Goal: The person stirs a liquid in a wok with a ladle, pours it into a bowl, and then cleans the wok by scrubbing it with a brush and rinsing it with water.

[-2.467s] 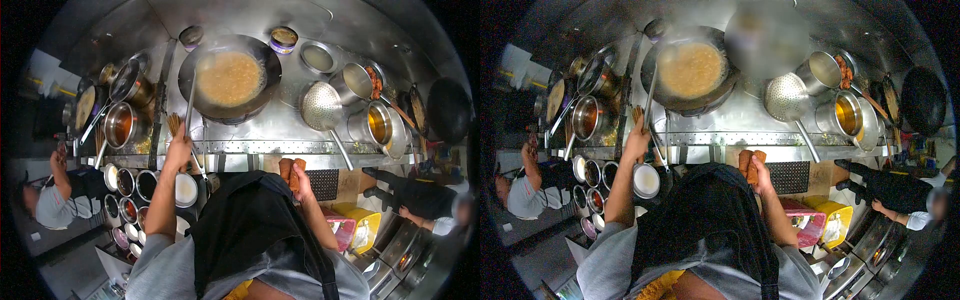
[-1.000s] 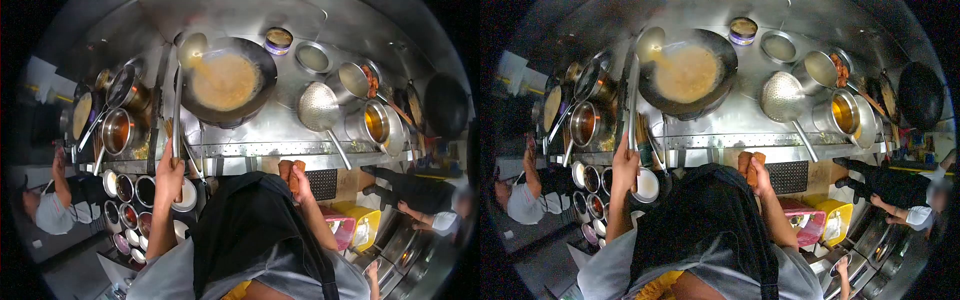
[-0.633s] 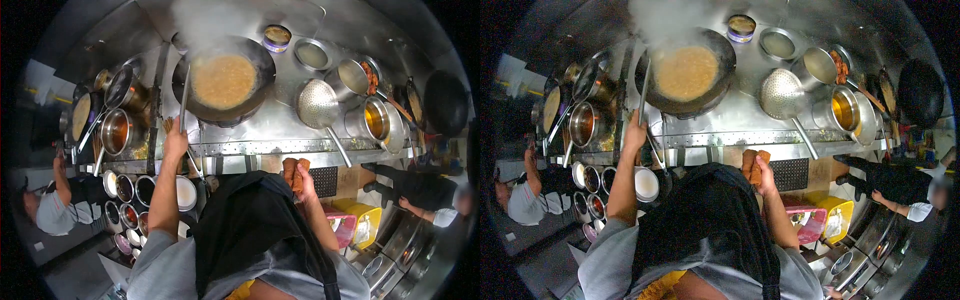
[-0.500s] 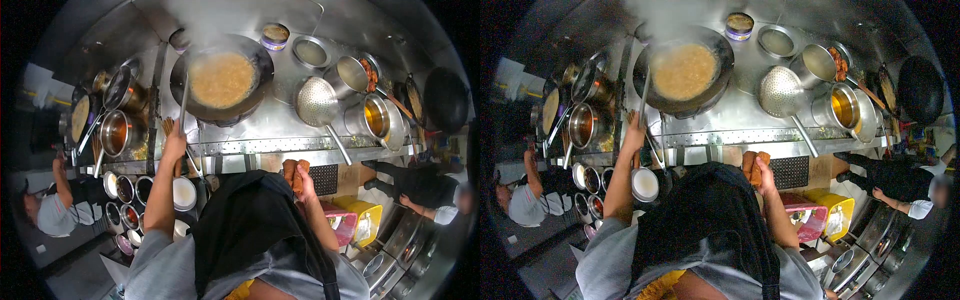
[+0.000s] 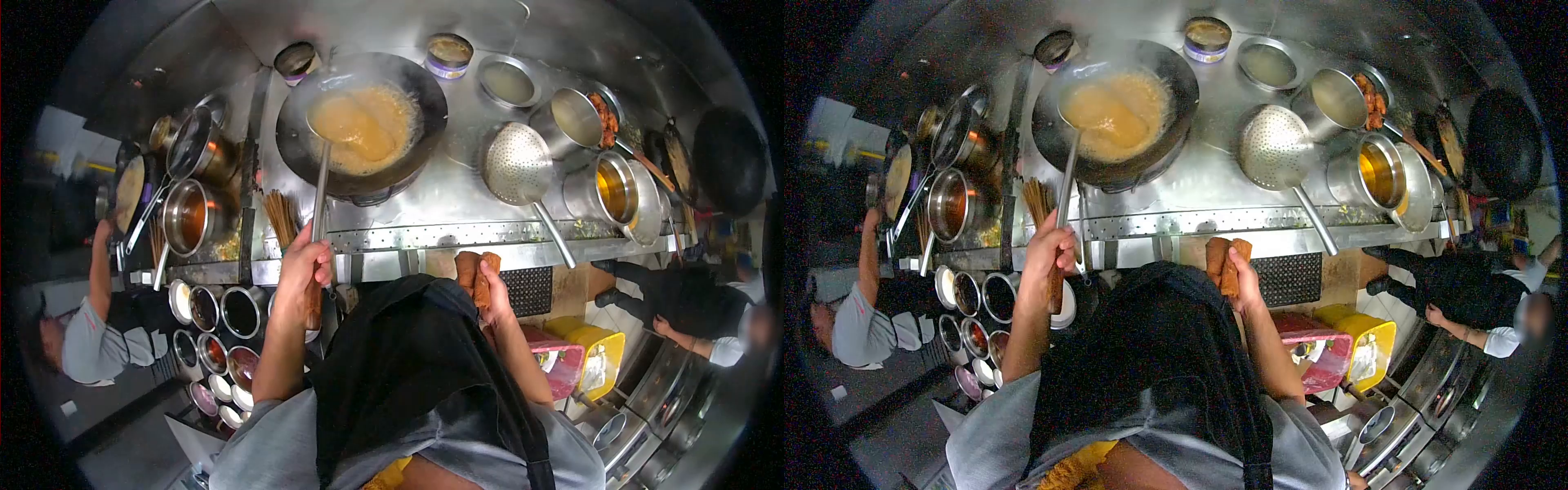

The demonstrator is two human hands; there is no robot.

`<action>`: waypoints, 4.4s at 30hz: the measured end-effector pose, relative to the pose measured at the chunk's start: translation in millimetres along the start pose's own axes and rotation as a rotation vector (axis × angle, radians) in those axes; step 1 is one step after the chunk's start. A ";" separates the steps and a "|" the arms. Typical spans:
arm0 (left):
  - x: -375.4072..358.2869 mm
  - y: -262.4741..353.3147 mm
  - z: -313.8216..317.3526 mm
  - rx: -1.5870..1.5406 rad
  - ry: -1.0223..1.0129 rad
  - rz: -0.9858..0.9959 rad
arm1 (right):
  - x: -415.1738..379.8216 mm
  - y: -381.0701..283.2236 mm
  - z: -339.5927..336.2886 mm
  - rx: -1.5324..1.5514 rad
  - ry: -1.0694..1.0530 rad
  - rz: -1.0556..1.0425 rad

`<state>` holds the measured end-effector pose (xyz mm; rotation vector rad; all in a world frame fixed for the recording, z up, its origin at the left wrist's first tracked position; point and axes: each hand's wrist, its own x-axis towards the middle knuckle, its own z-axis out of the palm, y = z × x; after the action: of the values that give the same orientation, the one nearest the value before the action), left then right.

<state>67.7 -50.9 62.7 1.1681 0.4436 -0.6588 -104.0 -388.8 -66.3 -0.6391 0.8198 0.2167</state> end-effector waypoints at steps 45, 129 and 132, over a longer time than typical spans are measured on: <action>17.6 32.2 -32.3 0.668 0.157 0.284 | 172.9 19.0 209.0 -0.008 -0.174 -0.009; 117.2 45.0 -62.1 1.361 0.338 0.552 | 178.0 18.8 206.9 -0.069 -0.184 -0.027; 148.1 32.8 -76.6 1.521 0.334 0.631 | 181.5 18.0 204.0 -0.082 -0.171 -0.030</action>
<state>199.8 -6.8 -34.8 2.7191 -0.2958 -0.1317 135.3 -261.7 -104.3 -0.6991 0.6389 0.2746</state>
